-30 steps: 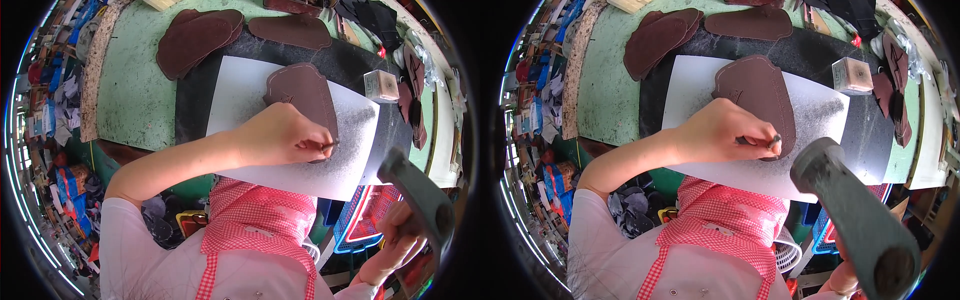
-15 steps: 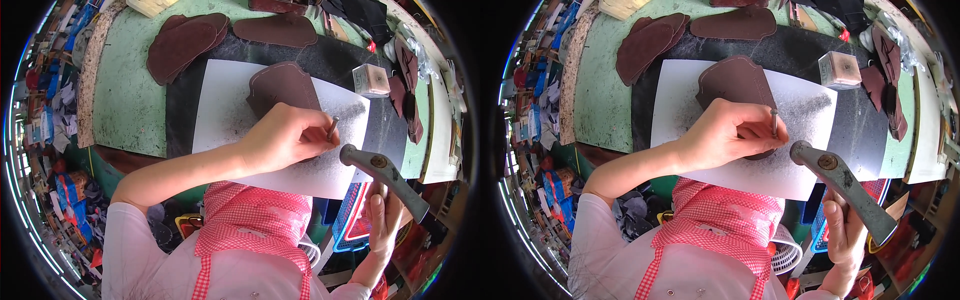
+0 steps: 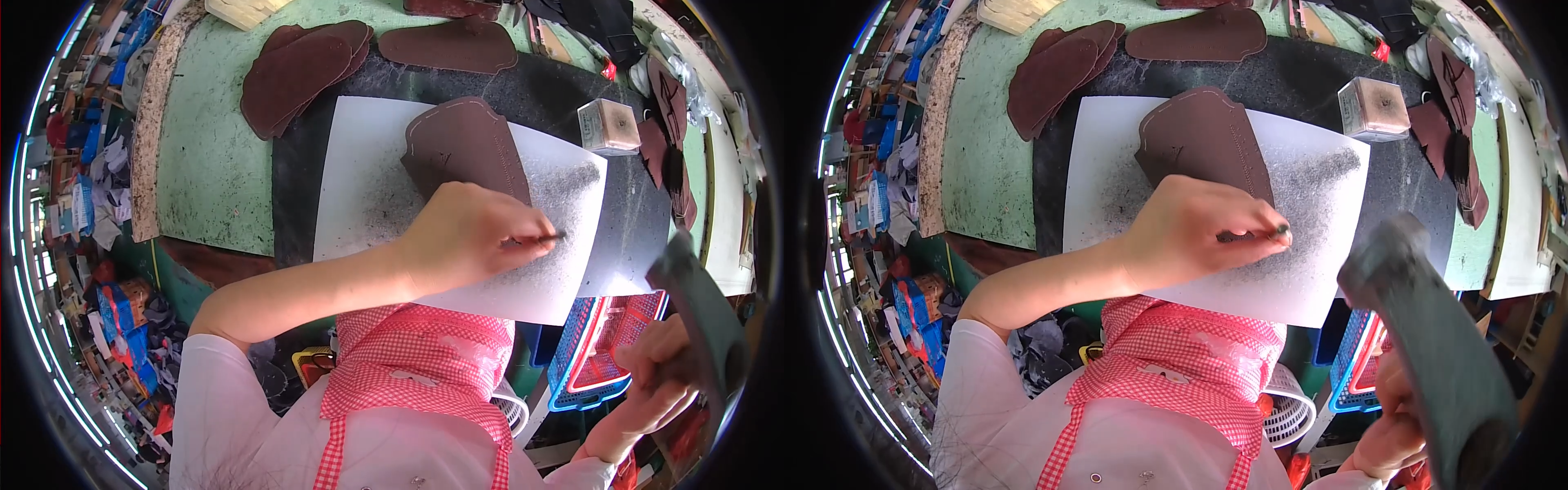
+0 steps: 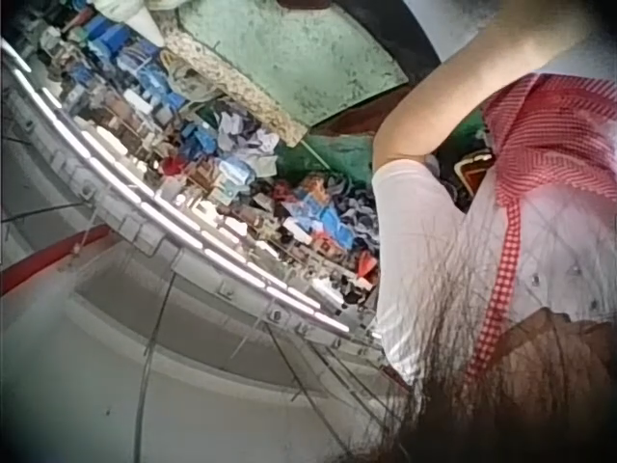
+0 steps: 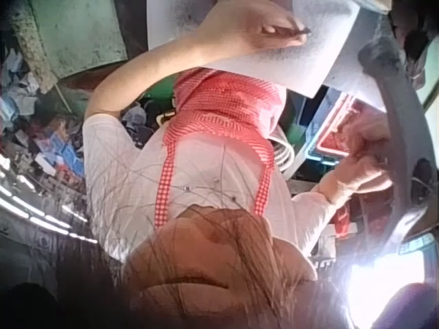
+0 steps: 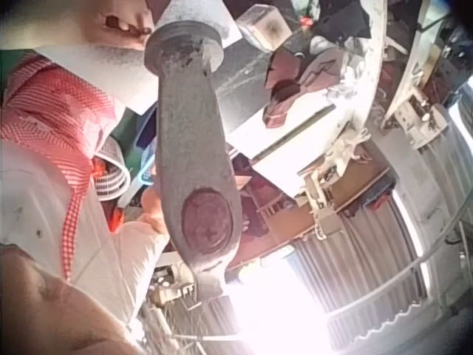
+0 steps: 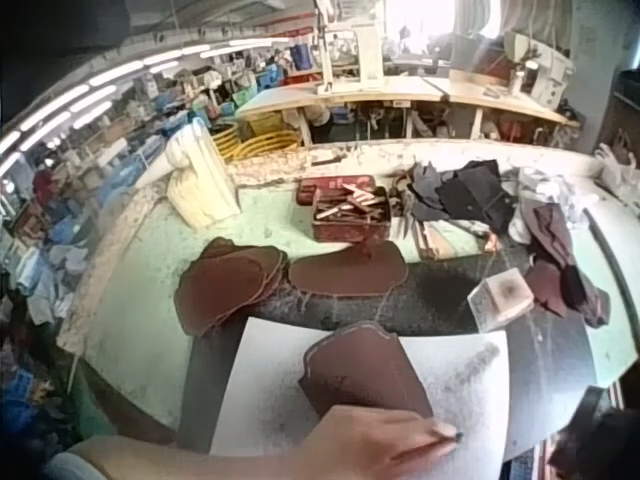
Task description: Using a metal punch and a hammer to create decorative holes in leather shoe components on a workbench.
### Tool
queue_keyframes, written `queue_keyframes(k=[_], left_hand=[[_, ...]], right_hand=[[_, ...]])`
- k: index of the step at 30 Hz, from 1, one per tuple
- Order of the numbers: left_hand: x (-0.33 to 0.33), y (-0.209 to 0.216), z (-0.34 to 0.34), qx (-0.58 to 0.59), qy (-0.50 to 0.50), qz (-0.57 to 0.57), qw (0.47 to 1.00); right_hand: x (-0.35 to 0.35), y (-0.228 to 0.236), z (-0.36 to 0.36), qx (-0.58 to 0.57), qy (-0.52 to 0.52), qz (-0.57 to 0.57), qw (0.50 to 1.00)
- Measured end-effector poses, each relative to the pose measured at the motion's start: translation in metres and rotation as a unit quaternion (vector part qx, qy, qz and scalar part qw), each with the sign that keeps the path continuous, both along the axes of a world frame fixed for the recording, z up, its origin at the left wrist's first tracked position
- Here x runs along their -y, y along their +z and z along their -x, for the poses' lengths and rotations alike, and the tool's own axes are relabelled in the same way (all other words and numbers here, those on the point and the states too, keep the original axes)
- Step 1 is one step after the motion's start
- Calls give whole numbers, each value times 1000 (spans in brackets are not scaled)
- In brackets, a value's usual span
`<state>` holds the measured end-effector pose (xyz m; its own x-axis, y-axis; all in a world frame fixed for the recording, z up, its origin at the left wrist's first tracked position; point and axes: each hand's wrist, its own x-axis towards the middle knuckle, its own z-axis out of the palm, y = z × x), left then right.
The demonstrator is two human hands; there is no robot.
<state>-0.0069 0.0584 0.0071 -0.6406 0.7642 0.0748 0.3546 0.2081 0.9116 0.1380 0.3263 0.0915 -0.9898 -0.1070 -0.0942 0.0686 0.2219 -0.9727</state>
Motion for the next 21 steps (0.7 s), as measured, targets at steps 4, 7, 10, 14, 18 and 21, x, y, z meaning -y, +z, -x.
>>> queue_keyframes(k=[4,7,10,14,18,21], left_hand=[[5,-10,-3,-41,1,-20,999],[6,-14,5,177,39,-85,980],[5,-10,8,182,-5,-49,982],[8,-8,6,166,-6,-30,986],[6,1,-2,-61,-34,20,997],[13,-5,-3,-160,-41,24,986]], right_hand=[[66,-7,7,-13,-62,-269,961],[70,8,7,98,-121,-114,981],[72,-7,9,-35,-139,-132,981],[52,4,-2,13,-133,-140,981],[60,11,8,-40,-33,-293,955],[68,6,9,81,-72,-153,982]])
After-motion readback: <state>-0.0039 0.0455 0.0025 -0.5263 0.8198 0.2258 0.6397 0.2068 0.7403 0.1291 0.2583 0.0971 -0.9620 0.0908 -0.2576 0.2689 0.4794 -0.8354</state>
